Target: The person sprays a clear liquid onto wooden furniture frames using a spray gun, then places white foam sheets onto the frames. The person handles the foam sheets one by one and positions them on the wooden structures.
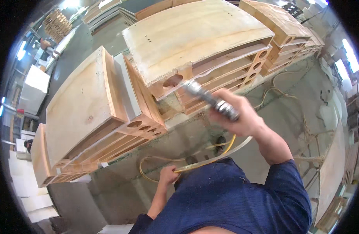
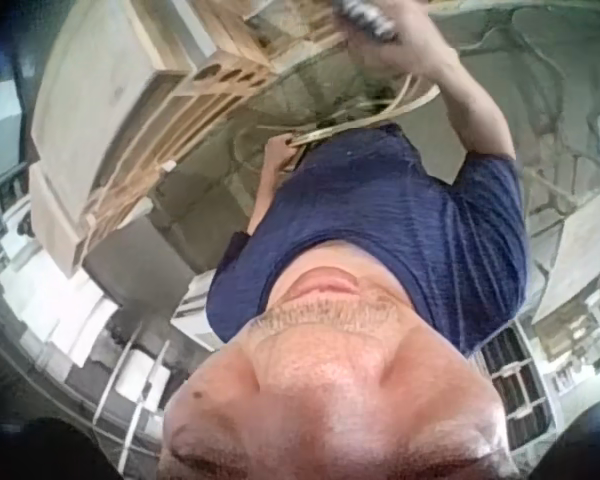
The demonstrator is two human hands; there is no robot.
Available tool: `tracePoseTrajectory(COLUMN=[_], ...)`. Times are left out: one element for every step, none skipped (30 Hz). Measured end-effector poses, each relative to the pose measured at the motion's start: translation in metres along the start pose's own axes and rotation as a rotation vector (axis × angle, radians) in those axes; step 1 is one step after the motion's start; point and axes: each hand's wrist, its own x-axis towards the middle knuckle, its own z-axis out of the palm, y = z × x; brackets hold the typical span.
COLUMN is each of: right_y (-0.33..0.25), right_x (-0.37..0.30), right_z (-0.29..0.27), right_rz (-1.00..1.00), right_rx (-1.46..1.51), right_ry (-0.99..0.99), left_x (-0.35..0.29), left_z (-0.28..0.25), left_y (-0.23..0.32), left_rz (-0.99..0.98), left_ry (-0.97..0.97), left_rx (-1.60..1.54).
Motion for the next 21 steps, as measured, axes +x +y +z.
tracePoseTrajectory(right_y=[0.009,0.012,0.012,0.011,0.008,0.001,-0.006,-0.009,-0.012,-0.007,0.003,0.017,0.038,0.052,0.073,0.078,0.101,0.113,0.125,0.141,0.159], right_x=[-0.006,-0.008,-0.010,-0.014,-0.018,-0.023,-0.028,-0.035,-0.039,-0.045,-0.052,-0.056,-0.060,-0.067,-0.071,-0.075,-0.079,-0.087,-0.095,-0.097,-0.102], right_z=[-0.005,-0.015,-0.020,-0.022,-0.023,-0.022,-0.019,-0.022,-0.025,-0.034,-0.047,-0.059,-0.072,-0.096,-0.112,-0.133,-0.155,-0.179,-0.203,-0.223,-0.246], right_rz=[0.042,0.141,0.371,0.298,0.224,0.083,-0.055,0.001,0.028,0.066,0.106,0.154,0.156,0.312,0.270,0.332,0.250,0.363,0.472,0.486,0.501], right_rx=[0.001,0.003,0.009,0.037,0.063,-0.004,-0.066,-0.029,0.018,-0.020,-0.056,-0.052,-0.053,0.066,0.072,0.084,0.061,0.129,0.200,0.200,0.199], right_ry=[0.093,0.161,0.269,0.262,0.254,0.186,0.116,0.007,0.000,0.039,0.076,0.170,0.305,0.325,0.474,0.550,0.634,0.667,0.701,0.743,0.786], left_x=[-0.001,-0.002,0.001,0.004,0.006,0.006,0.006,0.007,0.008,0.012,0.016,0.018,0.019,0.024,0.030,0.033,0.037,0.042,0.048,0.055,0.063], left_z=[0.002,0.004,0.001,-0.001,-0.001,-0.002,-0.005,-0.007,-0.009,-0.010,-0.009,-0.006,-0.001,0.006,0.013,0.019,0.026,0.034,0.041,0.050,0.061], left_y=[-0.004,-0.007,-0.003,0.002,0.005,0.007,0.009,0.015,0.023,0.030,0.035,0.039,0.044,0.047,0.055,0.063,0.072,0.086,0.104,0.122,0.142], left_rz=[0.030,0.037,0.055,0.074,0.081,0.092,0.096,0.088,0.082,0.076,0.071,0.059,0.047,0.064,0.066,0.061,0.055,0.045,0.038,0.031,0.048], left_ry=[-0.006,-0.009,-0.011,-0.013,-0.015,-0.013,-0.011,-0.007,-0.004,-0.001,0.007,0.025,0.036,0.045,0.024,0.007,-0.010,-0.027,-0.040,-0.054,-0.050], left_rx=[0.008,0.005,0.011,0.019,0.009,0.006,0.009,0.016,0.026,0.035,0.043,0.044,0.044,0.059,0.048,0.036,0.023,-0.004,-0.028,-0.052,-0.009])
